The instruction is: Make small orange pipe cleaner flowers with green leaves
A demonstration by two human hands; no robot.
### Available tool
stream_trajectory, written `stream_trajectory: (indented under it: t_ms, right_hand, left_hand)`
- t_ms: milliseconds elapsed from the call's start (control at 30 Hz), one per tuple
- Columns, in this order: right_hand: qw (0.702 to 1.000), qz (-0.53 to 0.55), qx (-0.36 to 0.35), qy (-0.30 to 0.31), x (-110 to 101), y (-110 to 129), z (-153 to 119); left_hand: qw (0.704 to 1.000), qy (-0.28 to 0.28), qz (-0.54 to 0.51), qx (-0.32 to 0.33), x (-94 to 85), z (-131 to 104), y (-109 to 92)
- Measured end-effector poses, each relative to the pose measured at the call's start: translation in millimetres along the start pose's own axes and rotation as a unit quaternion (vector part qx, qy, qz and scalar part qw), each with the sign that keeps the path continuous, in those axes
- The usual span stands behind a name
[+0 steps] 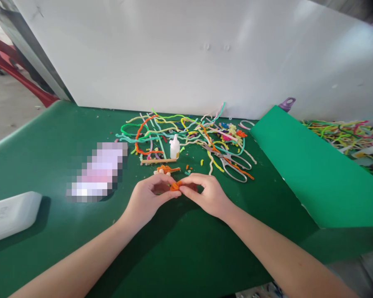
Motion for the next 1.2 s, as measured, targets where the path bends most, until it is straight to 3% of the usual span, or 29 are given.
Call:
stream_trajectory:
  t_ms: [267, 433, 600, 867, 1200]
  right_hand:
    - [0.999, 0.036, 0.0, -0.011, 0.6, -3.7, -2.3]
    - [0.999, 0.015, -0.018, -0.035, 0.2, -3.1, -2.3]
    - [0.999, 0.003, -0.03, -0.018, 2.5, -1.8, -2.5]
    - [0.987, -0.101, -0.111, -0.056, 2.8, 2.4, -3.0]
    - [0.999, 0.0, -0.041, -0.035, 5.8, 2.1, -3.8]
  left_hand:
    - [0.999, 0.035, -0.007, 0.013, 2.8, -1.5, -2.2]
    - [0.999, 0.037, -0.022, -0.012, 1.3, -0.1, 0.7]
    - [0.998, 0.033, -0.05, -0.036, 1.0, 1.1, 1.4]
    - [0.996, 0.025, -0.069, -0.051, 2.4, 1.8, 3.1]
    - [0.994, 0.03, -0.093, -0.056, 3.0, 2.5, 0.5]
Point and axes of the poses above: each hand's wrist, its own z-axis towards the middle knuckle, its own x-axis out of the palm, y = z × x, the point moved 1 cm from there along z, towards the middle knuckle, and after that the axes turned 12 degrees about -z, right-handed, at the moved point
